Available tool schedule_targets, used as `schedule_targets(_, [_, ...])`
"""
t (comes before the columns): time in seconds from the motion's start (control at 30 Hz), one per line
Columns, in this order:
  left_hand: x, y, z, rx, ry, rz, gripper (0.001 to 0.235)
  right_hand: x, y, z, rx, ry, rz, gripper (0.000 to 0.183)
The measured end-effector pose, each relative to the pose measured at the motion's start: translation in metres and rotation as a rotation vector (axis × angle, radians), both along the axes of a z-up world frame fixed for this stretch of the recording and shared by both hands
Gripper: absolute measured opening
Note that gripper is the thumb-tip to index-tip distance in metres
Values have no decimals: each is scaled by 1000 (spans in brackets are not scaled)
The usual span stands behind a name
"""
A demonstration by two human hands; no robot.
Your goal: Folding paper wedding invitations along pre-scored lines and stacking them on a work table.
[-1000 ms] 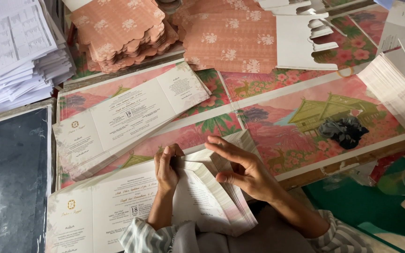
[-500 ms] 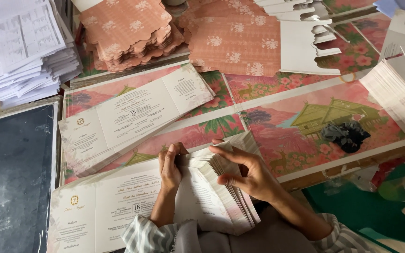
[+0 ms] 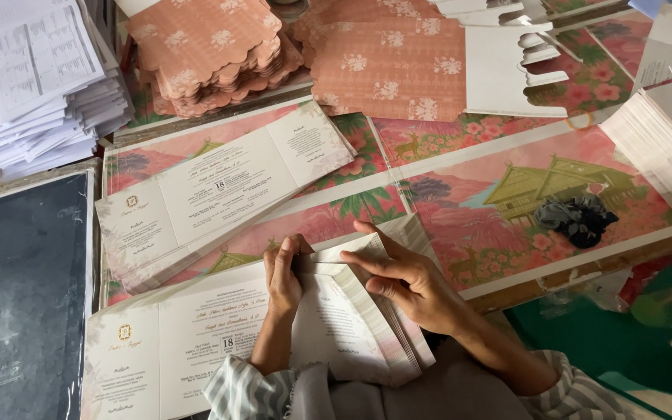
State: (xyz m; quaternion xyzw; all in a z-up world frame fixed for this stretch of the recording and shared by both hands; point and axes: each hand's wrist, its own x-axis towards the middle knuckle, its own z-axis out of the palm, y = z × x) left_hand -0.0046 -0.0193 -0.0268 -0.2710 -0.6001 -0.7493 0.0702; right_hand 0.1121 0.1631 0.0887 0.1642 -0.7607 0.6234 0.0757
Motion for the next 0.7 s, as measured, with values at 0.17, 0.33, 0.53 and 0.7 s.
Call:
schedule_targets(0.17, [1, 0, 4, 26, -4, -3, 50, -2, 0, -9, 22, -11, -46, 68])
schedule_targets(0.33, [2, 0, 10, 48, 3, -2, 50, -5, 1, -12, -20, -57, -60, 63])
schedule_targets(0.53, [1, 0, 7, 33, 15, -11, 50, -6, 4, -18, -128, -85, -44, 58])
schedule_targets(0.7, [7, 1, 21, -198, -62, 21, 46, -6, 10, -29, -162, -71, -97, 42])
